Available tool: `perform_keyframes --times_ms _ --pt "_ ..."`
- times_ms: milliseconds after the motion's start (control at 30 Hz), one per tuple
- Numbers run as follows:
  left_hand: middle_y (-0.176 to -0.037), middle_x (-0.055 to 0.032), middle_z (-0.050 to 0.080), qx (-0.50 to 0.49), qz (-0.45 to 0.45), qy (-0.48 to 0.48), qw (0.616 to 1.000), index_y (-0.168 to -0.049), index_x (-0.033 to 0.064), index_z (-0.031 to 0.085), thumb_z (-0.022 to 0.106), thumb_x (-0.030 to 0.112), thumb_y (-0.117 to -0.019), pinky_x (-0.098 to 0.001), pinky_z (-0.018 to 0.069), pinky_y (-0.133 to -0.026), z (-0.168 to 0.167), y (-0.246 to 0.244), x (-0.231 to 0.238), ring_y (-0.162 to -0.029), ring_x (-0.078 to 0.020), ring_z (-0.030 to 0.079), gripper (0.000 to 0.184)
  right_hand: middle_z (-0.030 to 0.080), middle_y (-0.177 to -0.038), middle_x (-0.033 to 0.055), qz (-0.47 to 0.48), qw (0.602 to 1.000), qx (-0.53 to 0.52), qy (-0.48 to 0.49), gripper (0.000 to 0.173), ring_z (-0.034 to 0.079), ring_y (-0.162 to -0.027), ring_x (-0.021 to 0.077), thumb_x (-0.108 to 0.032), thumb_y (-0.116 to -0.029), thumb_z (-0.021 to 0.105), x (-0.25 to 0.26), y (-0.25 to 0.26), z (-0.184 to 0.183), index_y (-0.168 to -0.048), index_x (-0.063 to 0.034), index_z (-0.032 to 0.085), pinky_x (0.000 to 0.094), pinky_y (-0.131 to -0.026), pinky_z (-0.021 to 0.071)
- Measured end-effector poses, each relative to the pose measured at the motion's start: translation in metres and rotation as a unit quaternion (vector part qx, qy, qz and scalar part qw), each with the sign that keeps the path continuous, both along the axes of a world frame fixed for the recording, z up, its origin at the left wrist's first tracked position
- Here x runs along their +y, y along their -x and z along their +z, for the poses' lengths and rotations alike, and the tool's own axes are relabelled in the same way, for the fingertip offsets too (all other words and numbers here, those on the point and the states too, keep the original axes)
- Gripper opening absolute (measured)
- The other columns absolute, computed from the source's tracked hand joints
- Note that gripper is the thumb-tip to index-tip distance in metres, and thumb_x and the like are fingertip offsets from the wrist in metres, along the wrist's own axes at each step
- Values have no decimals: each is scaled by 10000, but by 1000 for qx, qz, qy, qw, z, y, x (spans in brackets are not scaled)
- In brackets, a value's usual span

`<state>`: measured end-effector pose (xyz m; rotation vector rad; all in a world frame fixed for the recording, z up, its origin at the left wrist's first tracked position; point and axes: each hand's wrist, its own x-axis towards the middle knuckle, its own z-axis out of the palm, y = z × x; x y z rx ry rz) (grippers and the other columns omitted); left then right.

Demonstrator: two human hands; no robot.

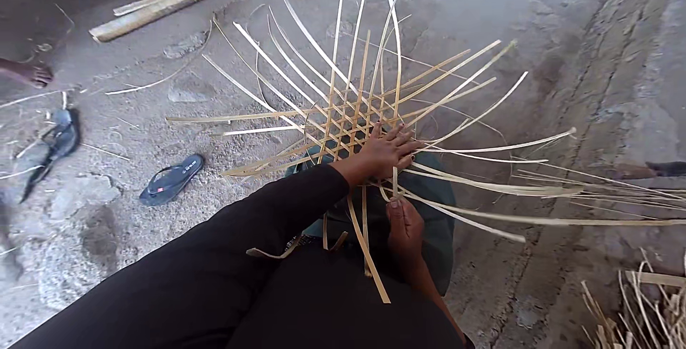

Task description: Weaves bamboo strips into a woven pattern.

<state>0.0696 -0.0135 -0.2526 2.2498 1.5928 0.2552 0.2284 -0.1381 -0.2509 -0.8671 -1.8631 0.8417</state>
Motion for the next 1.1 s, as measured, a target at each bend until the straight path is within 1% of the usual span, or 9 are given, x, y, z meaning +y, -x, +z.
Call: perform_keyframes --times_ms 333,433,533,600,667,700,767,867,1100 --pt "-1712 37 216 -13 4 -27 1000 -1625 356 296 248 467 -1089 -745 3 -1177 7 2 -3 -1595 -293 75 550 569 -724 59 71 996 -2 -60 501 596 -759 127 -328 -1134 333 -26 -20 1 -812 -41 586 286 -813 510" --pt "-1730 -30 140 -42 69 -20 997 -1651 322 216 379 561 -1061 -762 8 -1173 25 17 -15 -1594 -334 44 657 719 -1018 22 143 988 50 -18 382 679 -1095 173 -430 -1092 448 -15 -33 13 -1015 -135 680 431 -1110 476" --pt "-1704 -189 149 16 179 49 983 -1661 247 178 556 743 -899 -820 72 -1122 43 38 -42 -1548 -504 64 985 600 -1432 17 198 966 124 109 455 451 -1439 253 -533 -957 635 -4 -55 25 -1287 -223 671 465 -1221 347" --pt "-1695 -214 158 40 212 134 967 -1654 225 218 569 803 -850 -868 84 -1073 55 48 -53 -1520 -558 105 1051 619 -1406 31 221 927 214 216 441 532 -1360 224 -437 -908 723 4 -70 21 -1288 -217 689 421 -1147 443" --pt "-1659 -208 267 21 222 155 962 -1609 222 350 676 740 -822 -862 171 -1052 62 52 -55 -1491 -548 211 997 684 -1223 4 251 884 265 294 351 652 -1133 174 -324 -898 757 9 -79 8 -1232 -224 714 388 -1010 546" --pt "-1587 -237 373 9 223 135 965 -1549 188 452 751 680 -791 -846 235 -1033 63 53 -51 -1443 -544 303 953 680 -1114 -28 265 871 269 314 282 661 -1027 132 -273 -892 775 11 -80 3 -1165 -228 718 353 -946 569" --pt "-1459 -271 478 -21 222 95 970 -1478 159 527 857 571 -724 -833 243 -1049 65 61 -35 -1393 -521 379 920 654 -943 -68 270 868 247 336 139 653 -892 77 -208 -891 785 12 -77 0 -1000 -228 703 301 -871 579" --pt "-1488 -282 440 -24 233 36 972 -1483 202 518 923 465 -676 -874 199 -1036 69 100 0 -1422 -544 329 940 652 -925 -54 281 850 269 355 14 660 -883 85 -198 -960 705 13 -77 -1 -973 -201 708 306 -873 581" --pt "-1522 -235 429 89 247 24 965 -1450 256 557 973 391 -608 -880 197 -1024 48 227 51 -1456 -516 292 949 735 -1065 13 265 802 328 424 231 705 -1043 162 -177 -982 668 9 -85 2 -1199 -197 743 381 -991 571"
